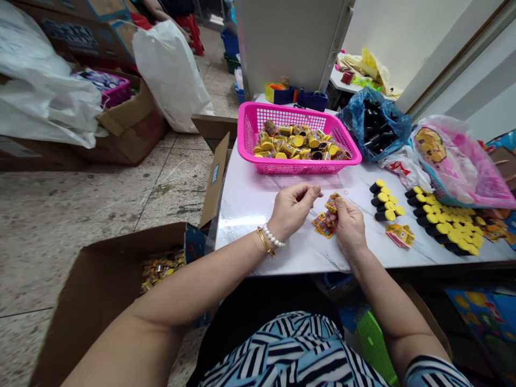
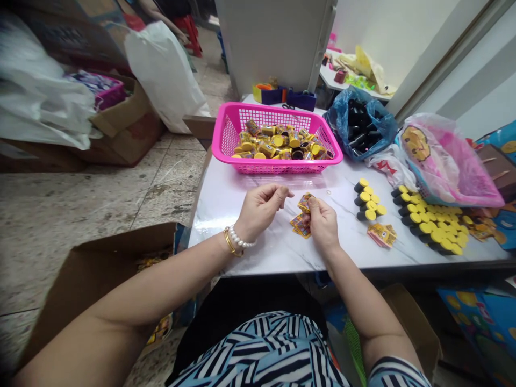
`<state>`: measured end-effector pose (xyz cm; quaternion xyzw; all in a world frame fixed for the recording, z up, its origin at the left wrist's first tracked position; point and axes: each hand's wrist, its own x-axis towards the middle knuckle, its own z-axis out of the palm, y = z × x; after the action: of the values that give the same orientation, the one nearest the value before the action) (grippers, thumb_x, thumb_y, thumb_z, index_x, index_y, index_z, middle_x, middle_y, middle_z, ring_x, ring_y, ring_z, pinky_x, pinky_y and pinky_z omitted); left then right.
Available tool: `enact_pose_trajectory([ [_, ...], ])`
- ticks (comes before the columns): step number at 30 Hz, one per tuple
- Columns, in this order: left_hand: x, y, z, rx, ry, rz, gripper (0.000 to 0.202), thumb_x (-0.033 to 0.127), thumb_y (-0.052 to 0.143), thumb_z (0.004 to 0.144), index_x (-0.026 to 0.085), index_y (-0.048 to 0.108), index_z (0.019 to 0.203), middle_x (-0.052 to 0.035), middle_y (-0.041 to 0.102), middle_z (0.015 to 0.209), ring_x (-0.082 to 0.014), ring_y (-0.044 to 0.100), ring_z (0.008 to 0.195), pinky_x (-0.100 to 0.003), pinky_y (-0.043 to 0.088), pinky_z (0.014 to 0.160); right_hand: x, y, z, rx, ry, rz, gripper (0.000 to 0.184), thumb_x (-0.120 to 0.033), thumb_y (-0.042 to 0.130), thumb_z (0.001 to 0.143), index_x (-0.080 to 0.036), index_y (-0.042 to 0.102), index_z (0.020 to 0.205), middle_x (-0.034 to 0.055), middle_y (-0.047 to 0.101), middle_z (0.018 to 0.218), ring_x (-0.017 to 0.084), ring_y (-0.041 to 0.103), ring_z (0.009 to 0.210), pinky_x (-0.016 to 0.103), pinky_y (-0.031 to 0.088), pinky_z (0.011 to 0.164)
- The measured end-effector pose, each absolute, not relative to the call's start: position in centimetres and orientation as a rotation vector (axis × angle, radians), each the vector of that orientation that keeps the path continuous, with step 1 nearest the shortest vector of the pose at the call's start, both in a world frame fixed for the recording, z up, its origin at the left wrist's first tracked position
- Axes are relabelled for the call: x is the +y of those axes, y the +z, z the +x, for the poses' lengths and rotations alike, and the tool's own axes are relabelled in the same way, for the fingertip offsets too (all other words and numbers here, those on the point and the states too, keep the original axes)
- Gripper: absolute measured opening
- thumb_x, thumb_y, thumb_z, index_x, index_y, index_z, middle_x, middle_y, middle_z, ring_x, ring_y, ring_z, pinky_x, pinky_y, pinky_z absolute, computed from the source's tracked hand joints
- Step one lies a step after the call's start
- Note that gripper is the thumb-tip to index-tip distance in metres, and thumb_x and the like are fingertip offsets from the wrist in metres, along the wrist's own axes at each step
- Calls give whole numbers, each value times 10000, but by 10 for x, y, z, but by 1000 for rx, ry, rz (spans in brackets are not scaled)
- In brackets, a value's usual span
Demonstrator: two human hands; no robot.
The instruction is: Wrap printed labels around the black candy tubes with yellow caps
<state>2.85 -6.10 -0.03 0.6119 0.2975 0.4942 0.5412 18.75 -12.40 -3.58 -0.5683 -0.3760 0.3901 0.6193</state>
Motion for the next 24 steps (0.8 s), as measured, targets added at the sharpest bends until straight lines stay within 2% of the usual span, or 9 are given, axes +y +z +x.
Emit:
enact_pose_trajectory([
  [6,-61,-2,28,735,1139,1476,482,612,666,925,152,802,876,10,551,604,-111,476,573,-249,374,553,-129,-32,183,-952,882,-1315,466,-660,674,918,-226,630,753,-26,541,618,117,515,546,250,446,517],
  [12,-62,-1,30,756,1073,1519,422,544,684,911,153,770,779,-4,603,616,-118,513,589,-246,399,569,-131,-30,183,-1007,863,-1348,463,-677,655,920,-229,659,800,-29,536,629,121,486,549,255,425,516],
  [17,-62,-6,31,732,1022,1546,294,446,764,853,155,790,829,-48,734,757,-134,602,667,-247,475,634,-132,-28,184,-1057,774,-1377,445,-634,653,939,-231,606,757,-34,526,637,120,476,574,250,408,531],
  [24,-53,-8,27,737,961,1635,240,397,806,825,157,816,836,-82,777,844,-177,687,761,-280,538,703,-134,-25,179,-1172,710,-1345,361,-534,661,967,-228,585,790,-35,534,717,116,491,654,238,453,597],
])
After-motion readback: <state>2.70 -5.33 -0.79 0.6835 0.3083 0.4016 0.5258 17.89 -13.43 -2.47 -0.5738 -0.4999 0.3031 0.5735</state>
